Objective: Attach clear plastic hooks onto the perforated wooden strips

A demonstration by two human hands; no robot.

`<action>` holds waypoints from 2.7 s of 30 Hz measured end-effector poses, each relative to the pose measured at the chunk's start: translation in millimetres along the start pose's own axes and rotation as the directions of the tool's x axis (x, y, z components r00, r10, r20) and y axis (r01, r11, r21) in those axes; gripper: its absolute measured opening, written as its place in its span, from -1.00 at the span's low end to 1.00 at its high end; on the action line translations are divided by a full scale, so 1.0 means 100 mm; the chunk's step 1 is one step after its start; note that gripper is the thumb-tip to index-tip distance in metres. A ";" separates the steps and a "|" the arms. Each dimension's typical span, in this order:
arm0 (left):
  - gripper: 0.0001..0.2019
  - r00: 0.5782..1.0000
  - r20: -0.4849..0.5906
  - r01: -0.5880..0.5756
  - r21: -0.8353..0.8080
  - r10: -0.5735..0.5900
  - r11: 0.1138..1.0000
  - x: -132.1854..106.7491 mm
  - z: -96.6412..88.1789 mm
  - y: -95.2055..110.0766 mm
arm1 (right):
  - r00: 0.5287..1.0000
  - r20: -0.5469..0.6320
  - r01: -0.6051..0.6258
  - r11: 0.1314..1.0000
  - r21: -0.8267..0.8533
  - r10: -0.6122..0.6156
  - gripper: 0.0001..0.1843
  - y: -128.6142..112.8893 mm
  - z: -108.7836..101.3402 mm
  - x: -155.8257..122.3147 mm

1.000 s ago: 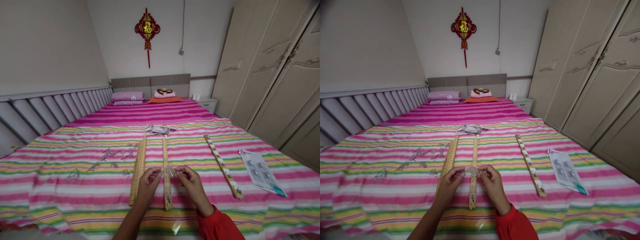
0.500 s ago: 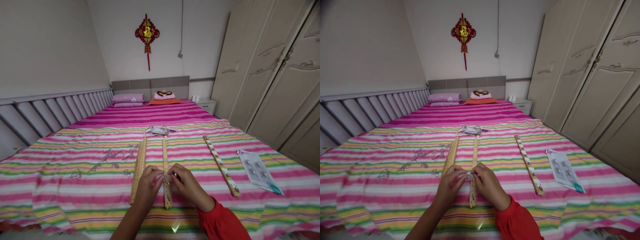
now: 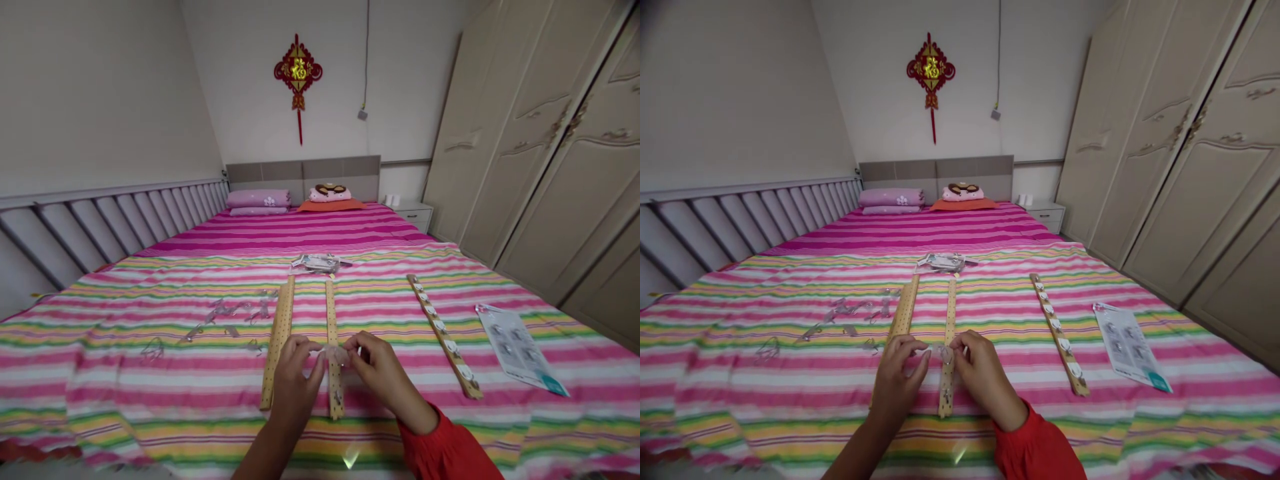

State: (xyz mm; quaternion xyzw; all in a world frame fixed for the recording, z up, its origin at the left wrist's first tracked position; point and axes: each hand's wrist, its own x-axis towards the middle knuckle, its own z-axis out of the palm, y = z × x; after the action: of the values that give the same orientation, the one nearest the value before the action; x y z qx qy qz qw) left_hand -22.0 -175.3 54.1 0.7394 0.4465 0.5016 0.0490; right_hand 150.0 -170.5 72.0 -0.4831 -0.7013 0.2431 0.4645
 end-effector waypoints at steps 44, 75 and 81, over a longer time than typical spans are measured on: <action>-0.73 0.601 0.562 0.799 -0.409 -0.568 0.441 0.09 0.29 -0.31 | 0.959 -0.067 -0.228 0.890 0.394 0.276 -0.71 0.45 0.17 0.00; -0.86 0.610 0.366 0.792 -0.285 -0.702 0.540 -0.03 0.79 -0.65 | 0.840 -0.021 -0.420 0.674 0.607 0.542 -0.71 0.99 0.74 -0.08; -0.86 0.596 0.370 0.803 -0.252 -0.712 0.540 -0.02 0.81 -0.67 | 0.842 -0.041 -0.416 0.696 0.584 0.538 -0.71 0.98 0.74 -0.08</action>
State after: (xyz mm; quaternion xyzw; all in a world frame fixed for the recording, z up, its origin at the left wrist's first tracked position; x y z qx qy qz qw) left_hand 0.5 -106.1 -22.2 0.4957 0.6041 0.4220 0.4597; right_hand 129.3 -129.1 -42.1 -0.5159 -0.3967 0.4959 0.5751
